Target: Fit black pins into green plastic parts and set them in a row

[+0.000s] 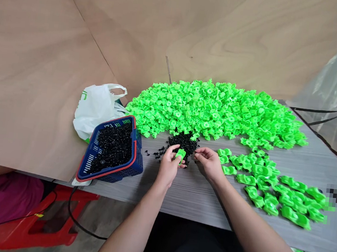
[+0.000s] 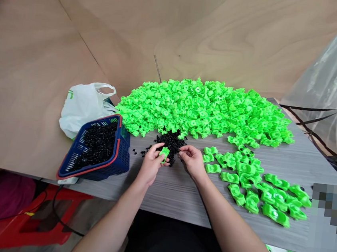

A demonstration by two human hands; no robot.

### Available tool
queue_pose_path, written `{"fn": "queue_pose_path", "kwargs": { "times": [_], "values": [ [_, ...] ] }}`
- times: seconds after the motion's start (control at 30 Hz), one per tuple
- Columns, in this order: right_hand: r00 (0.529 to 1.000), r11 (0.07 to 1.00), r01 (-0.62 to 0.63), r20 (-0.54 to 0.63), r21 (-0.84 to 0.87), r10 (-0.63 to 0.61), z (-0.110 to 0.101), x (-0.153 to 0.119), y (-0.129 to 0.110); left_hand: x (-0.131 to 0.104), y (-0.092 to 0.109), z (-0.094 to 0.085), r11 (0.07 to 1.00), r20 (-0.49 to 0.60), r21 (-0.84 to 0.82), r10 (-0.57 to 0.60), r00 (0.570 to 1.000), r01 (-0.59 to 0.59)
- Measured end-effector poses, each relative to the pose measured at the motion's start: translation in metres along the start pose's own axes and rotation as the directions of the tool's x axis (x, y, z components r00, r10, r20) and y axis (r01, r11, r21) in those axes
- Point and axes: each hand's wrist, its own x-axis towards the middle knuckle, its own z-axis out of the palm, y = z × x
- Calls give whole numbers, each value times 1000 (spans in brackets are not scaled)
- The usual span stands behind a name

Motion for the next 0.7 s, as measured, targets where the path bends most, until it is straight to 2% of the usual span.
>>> {"fn": "queue_pose_path", "kwargs": {
  "times": [0.23, 0.33, 0.47, 0.57, 0.7],
  "values": [
    [985, 985, 123, 133, -121, -107, 5, -6, -7, 2, -5, 8, 988, 35, 140, 63, 997, -68],
    [984, 979, 144, 126, -141, -127, 9, -9, -4, 3, -8, 9, 977, 13, 183, 105, 994, -106],
    [992, 991, 98, 82, -87, -91, 13, -12, 4, 5, -11, 8, 973, -50, 191, 139, 989, -127],
    [995, 987, 85, 54, -137, -78, 14, -9, 7, 6, -11, 5, 966, -52, 217, 157, 986, -143],
    [985, 976, 164, 69, -140, -155, 12, -5, 1, 6, -13, 3, 967, -46, 206, 160, 986, -147]
  ]
}}
